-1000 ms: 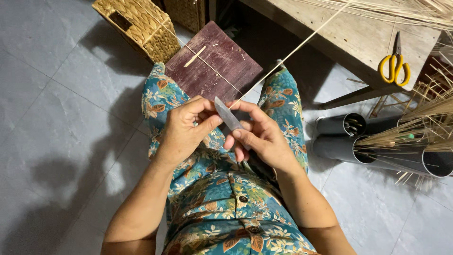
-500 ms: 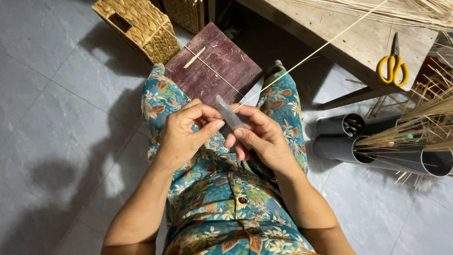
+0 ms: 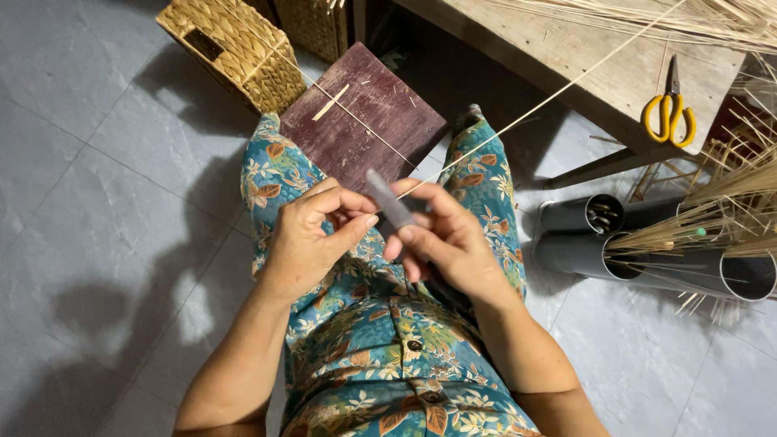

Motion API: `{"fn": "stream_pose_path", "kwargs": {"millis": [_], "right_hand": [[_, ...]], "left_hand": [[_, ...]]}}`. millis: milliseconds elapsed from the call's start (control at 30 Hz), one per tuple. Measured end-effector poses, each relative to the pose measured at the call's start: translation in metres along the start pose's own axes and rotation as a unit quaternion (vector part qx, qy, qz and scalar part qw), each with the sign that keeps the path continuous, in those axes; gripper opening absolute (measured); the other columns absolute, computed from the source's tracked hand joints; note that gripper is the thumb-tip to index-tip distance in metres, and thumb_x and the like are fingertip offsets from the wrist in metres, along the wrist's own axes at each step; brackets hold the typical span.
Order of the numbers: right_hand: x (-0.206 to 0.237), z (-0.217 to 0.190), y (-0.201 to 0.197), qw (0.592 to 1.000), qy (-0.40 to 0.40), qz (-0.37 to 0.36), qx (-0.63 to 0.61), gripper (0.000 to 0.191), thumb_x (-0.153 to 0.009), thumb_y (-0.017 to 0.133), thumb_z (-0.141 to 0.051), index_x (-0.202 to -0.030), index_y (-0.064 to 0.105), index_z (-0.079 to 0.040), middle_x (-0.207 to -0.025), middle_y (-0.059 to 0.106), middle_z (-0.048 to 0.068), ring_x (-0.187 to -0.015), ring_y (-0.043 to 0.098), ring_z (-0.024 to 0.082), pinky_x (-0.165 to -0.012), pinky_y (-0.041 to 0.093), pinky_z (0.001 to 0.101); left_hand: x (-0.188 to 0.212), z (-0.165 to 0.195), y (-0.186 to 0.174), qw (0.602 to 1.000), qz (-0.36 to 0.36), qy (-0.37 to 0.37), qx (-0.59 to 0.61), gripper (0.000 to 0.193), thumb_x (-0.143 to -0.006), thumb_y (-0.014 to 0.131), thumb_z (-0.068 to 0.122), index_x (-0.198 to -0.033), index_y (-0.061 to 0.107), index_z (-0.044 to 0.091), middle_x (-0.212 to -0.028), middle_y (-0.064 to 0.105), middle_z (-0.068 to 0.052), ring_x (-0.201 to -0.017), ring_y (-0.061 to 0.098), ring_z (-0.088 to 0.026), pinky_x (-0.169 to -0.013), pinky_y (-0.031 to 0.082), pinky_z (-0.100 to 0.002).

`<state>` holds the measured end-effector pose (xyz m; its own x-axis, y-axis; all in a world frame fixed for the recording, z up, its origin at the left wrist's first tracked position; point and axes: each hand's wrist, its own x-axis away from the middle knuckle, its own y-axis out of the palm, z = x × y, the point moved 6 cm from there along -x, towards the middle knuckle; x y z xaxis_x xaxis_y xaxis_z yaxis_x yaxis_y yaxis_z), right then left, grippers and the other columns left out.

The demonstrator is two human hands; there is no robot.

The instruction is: The person sits on the floor and uses a knife to shave and smooth thin bamboo strips. They repeatedly hold a strip against a small wooden block and scrape it with the blade, then place the finished pieces into a woven basket.

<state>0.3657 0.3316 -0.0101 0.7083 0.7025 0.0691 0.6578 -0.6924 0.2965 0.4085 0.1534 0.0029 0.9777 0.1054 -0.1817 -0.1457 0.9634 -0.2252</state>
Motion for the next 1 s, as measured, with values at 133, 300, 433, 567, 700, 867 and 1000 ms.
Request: {"fn": "stream_pose_path", "kwargs": {"millis": [133,300,433,567,700,867,1000], "right_hand": [[-0.002,0.004,-0.001,1.000,-0.001,0.003,0.008,0.040,-0.105,0.057,-0.006,-0.144,0.048,-0.004,-0.089,0.071,0.011,-0.059,0.061,0.011,-0.052,0.047,0.0213],[-0.001,-0.006,-0.037,0.996,-0.046,0.070,-0.013,0.041,-0.103,0.060,-0.005,-0.143,0.050,-0.001,-0.089,0.071,0.013,-0.058,0.060,0.012,-0.053,0.049,0.0236],[0.007,-0.024,-0.065,0.984,-0.106,0.142,-0.021,0.041,-0.103,0.061,-0.004,-0.143,0.051,0.000,-0.089,0.070,0.015,-0.058,0.060,0.014,-0.053,0.048,0.0246],[0.007,-0.025,-0.063,0.982,-0.122,0.139,-0.038,0.040,-0.104,0.060,-0.006,-0.142,0.050,-0.002,-0.088,0.071,0.015,-0.057,0.059,0.014,-0.052,0.048,0.0243],[0.002,-0.006,-0.045,0.993,-0.064,0.098,-0.013,0.040,-0.102,0.061,-0.007,-0.140,0.051,-0.001,-0.088,0.071,0.014,-0.057,0.060,0.014,-0.054,0.050,0.0243],[0.002,-0.009,-0.070,0.986,-0.078,0.148,-0.028,0.039,-0.102,0.061,-0.007,-0.139,0.052,-0.002,-0.085,0.070,0.013,-0.056,0.059,0.013,-0.051,0.048,0.0229],[0.008,-0.018,-0.096,0.974,-0.117,0.190,-0.039,0.038,-0.103,0.062,-0.005,-0.140,0.055,-0.001,-0.087,0.069,0.013,-0.060,0.059,0.013,-0.054,0.048,0.0236]], "left_hand": [[0.003,-0.001,-0.003,1.000,0.007,0.001,-0.005,0.011,-0.089,0.078,0.002,-0.100,0.076,0.004,-0.085,0.064,0.001,-0.073,0.060,-0.004,-0.065,0.050,-0.019],[0.010,-0.004,-0.013,1.000,-0.001,0.013,-0.017,0.015,-0.089,0.076,0.000,-0.103,0.078,0.005,-0.085,0.063,0.001,-0.072,0.056,-0.005,-0.065,0.047,-0.020],[0.016,-0.007,-0.027,0.999,-0.014,0.018,-0.028,0.014,-0.088,0.076,0.000,-0.102,0.077,0.005,-0.085,0.063,0.002,-0.072,0.056,-0.005,-0.065,0.047,-0.020],[0.018,-0.009,-0.039,0.997,-0.010,0.013,-0.081,0.015,-0.085,0.078,0.001,-0.100,0.078,0.006,-0.082,0.063,0.003,-0.071,0.056,-0.005,-0.065,0.048,-0.021],[0.021,-0.014,-0.048,0.993,0.022,0.011,-0.112,0.016,-0.085,0.078,0.001,-0.100,0.078,0.007,-0.080,0.062,0.003,-0.072,0.056,-0.005,-0.065,0.047,-0.021],[0.031,-0.027,-0.073,0.994,0.032,-0.001,-0.104,0.017,-0.087,0.077,0.001,-0.102,0.078,0.007,-0.083,0.061,0.002,-0.073,0.053,-0.006,-0.065,0.044,-0.021],[0.038,-0.027,-0.100,0.990,0.077,-0.019,-0.113,0.019,-0.091,0.075,0.002,-0.109,0.078,0.007,-0.092,0.067,0.001,-0.083,0.059,-0.008,-0.075,0.048,-0.022]]}}
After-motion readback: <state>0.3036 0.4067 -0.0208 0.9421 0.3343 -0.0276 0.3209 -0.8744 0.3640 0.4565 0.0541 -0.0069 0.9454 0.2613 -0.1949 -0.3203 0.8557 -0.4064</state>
